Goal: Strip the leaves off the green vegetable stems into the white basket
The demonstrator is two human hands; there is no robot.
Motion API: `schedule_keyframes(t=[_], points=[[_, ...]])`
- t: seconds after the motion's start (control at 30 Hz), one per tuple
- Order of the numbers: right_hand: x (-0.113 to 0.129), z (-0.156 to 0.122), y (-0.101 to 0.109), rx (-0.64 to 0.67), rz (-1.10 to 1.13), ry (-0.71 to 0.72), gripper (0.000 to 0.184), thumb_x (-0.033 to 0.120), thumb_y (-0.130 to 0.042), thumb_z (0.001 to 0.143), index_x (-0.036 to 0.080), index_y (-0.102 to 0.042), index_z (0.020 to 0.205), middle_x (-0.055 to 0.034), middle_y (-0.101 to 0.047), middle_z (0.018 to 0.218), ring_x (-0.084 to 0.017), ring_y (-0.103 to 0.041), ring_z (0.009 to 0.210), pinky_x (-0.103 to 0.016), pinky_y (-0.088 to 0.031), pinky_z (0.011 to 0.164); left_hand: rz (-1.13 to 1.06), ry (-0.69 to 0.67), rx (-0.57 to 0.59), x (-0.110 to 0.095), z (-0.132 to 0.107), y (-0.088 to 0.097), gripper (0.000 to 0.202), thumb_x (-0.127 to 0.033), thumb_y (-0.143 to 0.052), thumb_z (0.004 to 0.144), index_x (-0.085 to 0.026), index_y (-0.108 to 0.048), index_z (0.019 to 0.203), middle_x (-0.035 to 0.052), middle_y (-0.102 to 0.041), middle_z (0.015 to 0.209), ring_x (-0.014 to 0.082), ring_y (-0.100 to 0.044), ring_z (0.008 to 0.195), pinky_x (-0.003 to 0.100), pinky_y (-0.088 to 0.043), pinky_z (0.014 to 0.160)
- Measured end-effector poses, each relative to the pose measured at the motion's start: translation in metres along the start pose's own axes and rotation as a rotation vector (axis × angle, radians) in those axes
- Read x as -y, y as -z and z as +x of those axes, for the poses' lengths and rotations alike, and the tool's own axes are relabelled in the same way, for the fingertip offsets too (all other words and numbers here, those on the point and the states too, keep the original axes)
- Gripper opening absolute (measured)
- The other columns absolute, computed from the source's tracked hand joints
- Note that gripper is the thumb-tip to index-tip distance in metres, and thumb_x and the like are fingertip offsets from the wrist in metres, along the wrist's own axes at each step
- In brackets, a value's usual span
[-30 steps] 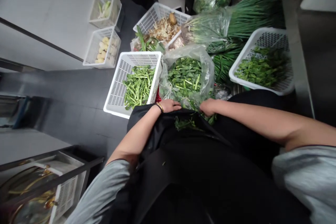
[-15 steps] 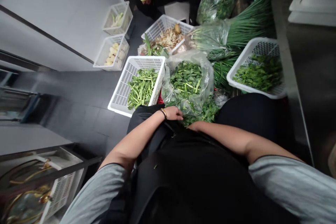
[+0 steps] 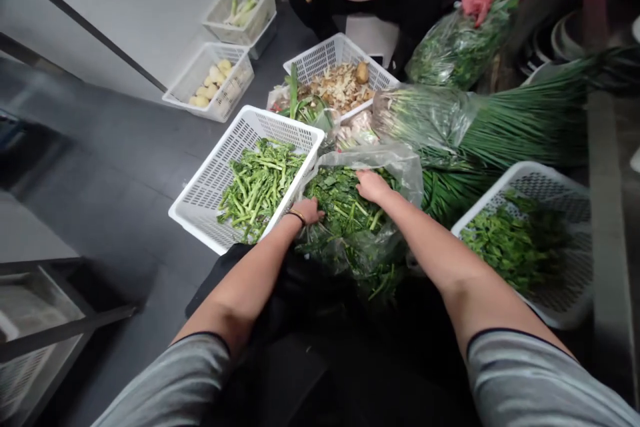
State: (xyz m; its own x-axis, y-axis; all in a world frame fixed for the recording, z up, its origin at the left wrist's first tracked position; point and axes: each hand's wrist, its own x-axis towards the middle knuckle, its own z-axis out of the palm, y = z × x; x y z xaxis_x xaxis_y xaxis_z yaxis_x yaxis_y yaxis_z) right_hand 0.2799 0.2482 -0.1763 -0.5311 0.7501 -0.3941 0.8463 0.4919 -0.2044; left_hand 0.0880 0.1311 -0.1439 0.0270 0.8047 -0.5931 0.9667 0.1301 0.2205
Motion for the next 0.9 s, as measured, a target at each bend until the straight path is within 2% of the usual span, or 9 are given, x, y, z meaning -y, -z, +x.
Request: schedule_keyframes(t=[0.1,0.2,0.27,0.33,0.4,0.47,0.57,0.73,0.9], points=[[-0.002,0.037,-0.013,0.038,0.006,-0.072,0.079,0.051,-0.062,0.075,0.008,-0.037,0.136,-0.0217,-0.039,0.139,-0.032,-0.037,0.127,-0.039,-0.03,0.104,-0.055,-0.011,-0.174,0.005,-0.011,0.029,0.048,-0.044,-0.039,0.089,-0.009,-0.051,0.119,0.019,-0.064,0.106,0.027,-0.061,0.1,0.036,-0.046,0.088],[0.01,0.051,-0.046,0.129,-0.076,-0.281,0.103,0.058,-0.071,0.06,0.002,-0.031,0.137,-0.0308,-0.036,0.137,-0.042,-0.036,0.125,-0.054,-0.029,0.098,-0.168,-0.172,-0.319,0.002,-0.031,0.043,0.046,-0.045,-0.042,0.088,-0.015,-0.051,0.122,0.014,-0.064,0.106,0.0248,-0.062,0.096,0.035,-0.046,0.087],[0.018,0.045,-0.069,0.11,-0.144,-0.344,0.101,0.051,-0.071,0.064,0.0,-0.025,0.139,-0.0346,-0.029,0.139,-0.043,-0.032,0.127,-0.055,-0.028,0.097,-0.201,-0.229,-0.27,0.001,-0.043,0.041,0.043,-0.045,-0.046,0.086,-0.018,-0.054,0.119,0.0121,-0.064,0.104,0.0244,-0.062,0.094,0.035,-0.046,0.087],[0.02,0.033,-0.083,0.06,-0.16,-0.322,0.093,0.044,-0.066,0.072,0.001,-0.02,0.141,-0.0352,-0.025,0.141,-0.041,-0.031,0.128,-0.051,-0.028,0.097,-0.188,-0.237,-0.181,0.0,-0.049,0.036,0.039,-0.044,-0.051,0.084,-0.019,-0.057,0.113,0.0111,-0.065,0.101,0.0243,-0.062,0.095,0.034,-0.046,0.088],[0.015,0.02,-0.086,0.068,-0.14,-0.308,0.086,0.041,-0.061,0.076,0.006,-0.019,0.142,-0.0328,-0.032,0.137,-0.037,-0.04,0.123,-0.046,-0.034,0.093,-0.159,-0.234,-0.122,0.001,-0.051,0.033,0.036,-0.043,-0.054,0.082,-0.02,-0.059,0.109,0.0106,-0.066,0.098,0.0242,-0.062,0.094,0.034,-0.046,0.087],[0.007,0.01,-0.083,0.097,-0.117,-0.331,0.084,0.039,-0.061,0.076,0.008,-0.019,0.143,-0.0314,-0.043,0.128,-0.035,-0.051,0.113,-0.043,-0.04,0.086,-0.145,-0.247,-0.12,0.002,-0.05,0.034,0.033,-0.041,-0.054,0.083,-0.02,-0.06,0.107,0.0102,-0.066,0.098,0.0236,-0.063,0.094,0.033,-0.046,0.086],[0.0,0.0,-0.068,0.121,-0.094,-0.352,0.08,0.031,-0.058,0.077,0.003,-0.02,0.142,-0.0308,-0.052,0.116,-0.033,-0.057,0.104,-0.039,-0.045,0.079,-0.138,-0.292,-0.165,0.002,-0.051,0.041,0.031,-0.039,-0.053,0.083,-0.019,-0.06,0.106,0.0105,-0.066,0.099,0.0228,-0.063,0.093,0.033,-0.046,0.086],[0.01,-0.002,-0.022,0.086,-0.095,-0.276,0.052,0.022,-0.049,0.079,0.006,-0.044,0.129,-0.0232,-0.06,0.109,-0.029,-0.06,0.101,-0.035,-0.046,0.081,-0.123,-0.321,-0.207,0.005,-0.059,0.047,0.03,-0.038,-0.055,0.083,-0.018,-0.061,0.104,0.01,-0.068,0.097,0.0221,-0.064,0.093,0.031,-0.046,0.085],[0.018,-0.021,0.017,0.115,-0.106,-0.224,0.044,0.02,-0.052,0.074,0.011,-0.059,0.117,-0.02,-0.06,0.116,-0.03,-0.058,0.106,-0.035,-0.047,0.082,-0.113,-0.319,-0.248,0.009,-0.067,0.05,0.036,-0.039,-0.051,0.084,-0.016,-0.06,0.111,0.0116,-0.067,0.103,0.0234,-0.063,0.095,0.03,-0.046,0.084]])
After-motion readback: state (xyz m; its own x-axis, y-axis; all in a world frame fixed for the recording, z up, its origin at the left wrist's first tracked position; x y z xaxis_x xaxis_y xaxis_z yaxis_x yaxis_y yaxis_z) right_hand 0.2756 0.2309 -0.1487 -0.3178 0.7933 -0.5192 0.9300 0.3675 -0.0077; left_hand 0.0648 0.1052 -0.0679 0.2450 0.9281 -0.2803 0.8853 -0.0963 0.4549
